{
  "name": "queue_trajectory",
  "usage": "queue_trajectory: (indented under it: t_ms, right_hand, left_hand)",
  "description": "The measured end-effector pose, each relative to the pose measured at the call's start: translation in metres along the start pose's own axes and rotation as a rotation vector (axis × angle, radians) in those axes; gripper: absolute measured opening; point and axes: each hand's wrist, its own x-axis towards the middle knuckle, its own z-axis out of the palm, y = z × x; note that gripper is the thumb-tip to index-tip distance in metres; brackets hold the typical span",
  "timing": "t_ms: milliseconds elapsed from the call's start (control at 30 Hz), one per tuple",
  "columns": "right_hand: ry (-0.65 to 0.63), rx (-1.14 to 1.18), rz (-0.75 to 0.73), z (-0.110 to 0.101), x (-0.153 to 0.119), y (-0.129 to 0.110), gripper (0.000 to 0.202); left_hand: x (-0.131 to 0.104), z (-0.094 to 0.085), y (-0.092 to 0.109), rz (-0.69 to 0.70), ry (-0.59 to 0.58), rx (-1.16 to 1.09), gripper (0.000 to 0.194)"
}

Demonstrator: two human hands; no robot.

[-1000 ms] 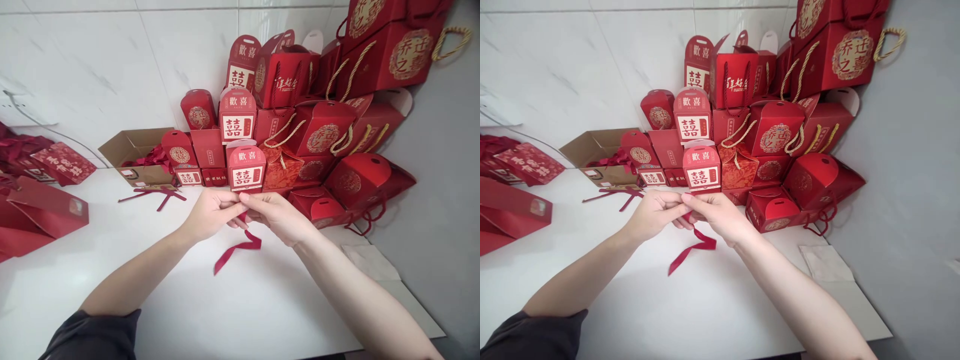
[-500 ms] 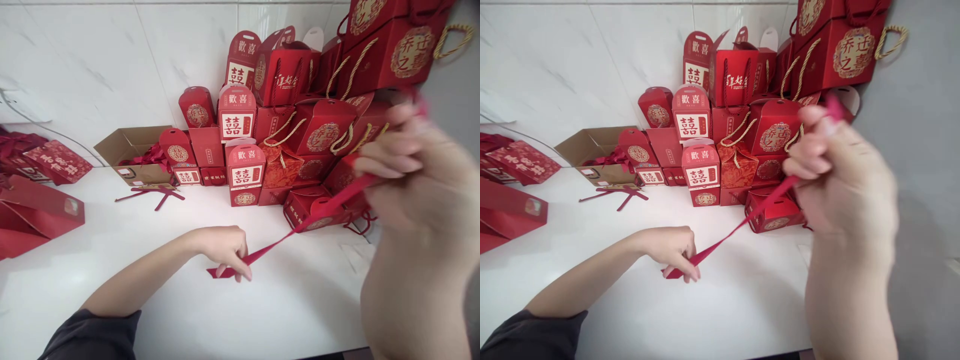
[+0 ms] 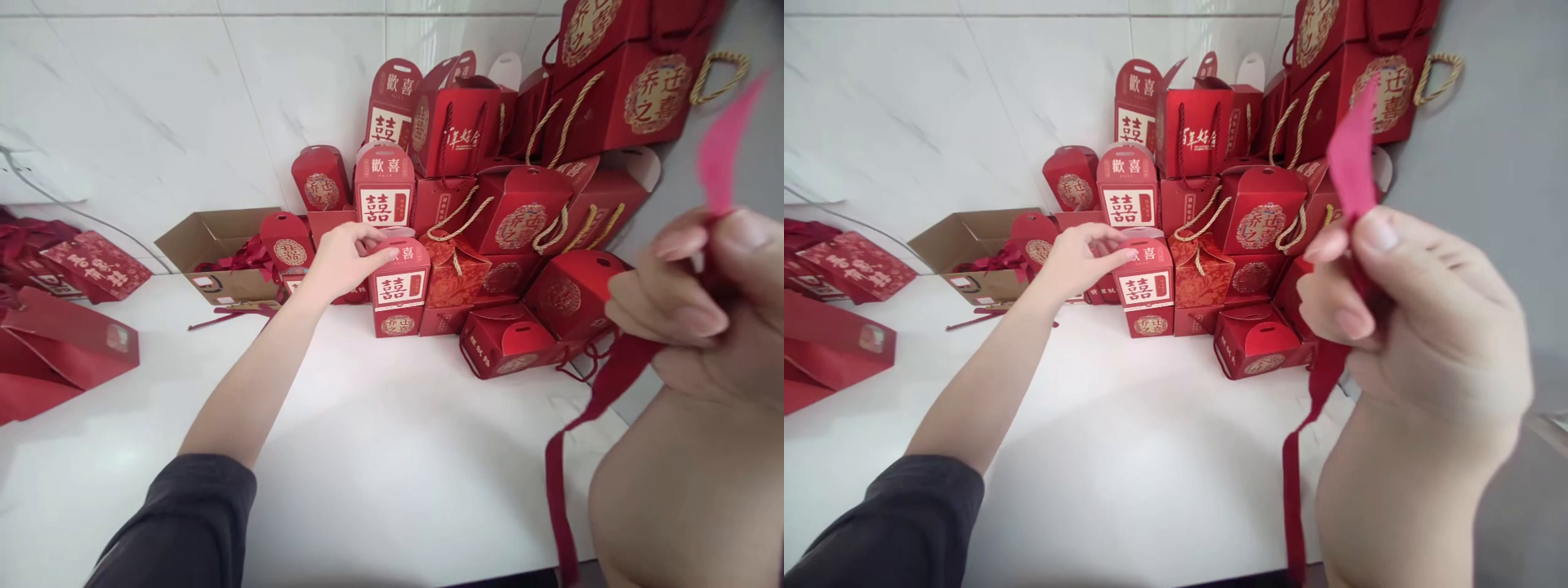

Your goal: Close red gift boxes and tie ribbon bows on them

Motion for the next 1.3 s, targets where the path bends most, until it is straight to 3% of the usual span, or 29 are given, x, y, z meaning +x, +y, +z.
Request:
queue_trajectory:
  t_ms: [67,167,233,300,433,500,700,767,867,933,1100,1300]
  right_hand:
    - [-0.045,0.014,0.021,0.010,-0.002,-0.002,0.013]
    - [-0.191,-0.059,0.085,0.009,-0.004,0.000,0.009]
    - [-0.351,-0.127,0.109,0.005,-0.003,0.002,0.014]
    - [-0.576,-0.226,0.110,0.003,-0.001,0.004,0.021]
    - [-1.130,-0.492,0.131,0.017,0.003,0.013,0.022]
    - [-1.254,-0.565,0.117,0.031,0.003,0.021,0.026]
    - [-1.248,-0.553,0.216,0.060,0.003,0.046,0.032]
    - [-1.239,-0.461,0.263,0.060,0.003,0.050,0.031]
    - [-1.169,-0.346,0.302,0.058,0.005,0.053,0.032]
    - [-1.128,-0.296,0.346,0.058,0.007,0.055,0.034]
    - [-1.104,-0.277,0.504,0.061,0.011,0.060,0.032]
    - [-1.132,-0.289,0.523,0.060,0.015,0.063,0.032]
  left_hand:
    - [-0.003,-0.005,0.009,0.008,-0.087,-0.003,0.019]
    - [-0.023,-0.030,0.031,-0.015,-0.144,-0.033,0.014]
    - [-0.043,-0.049,0.041,-0.061,-0.157,-0.013,0.012]
    - [-0.064,-0.061,0.043,-0.134,-0.246,0.013,0.013]
    - [-0.097,-0.053,0.027,-0.325,-0.530,-0.143,0.018]
    - [-0.106,-0.043,0.018,-0.396,-0.559,-0.254,0.021]
    - [-0.115,-0.037,0.016,-0.518,-0.726,-0.531,0.023]
    - [-0.118,-0.038,0.019,-0.463,-0.660,-0.523,0.024]
    - [-0.123,-0.032,0.020,-0.378,-0.460,-0.461,0.022]
    - [-0.126,-0.023,0.019,-0.369,-0.409,-0.458,0.022]
    - [-0.125,-0.006,0.015,-0.415,-0.494,-0.517,0.024]
    - [-0.124,-0.007,0.016,-0.435,-0.535,-0.544,0.023]
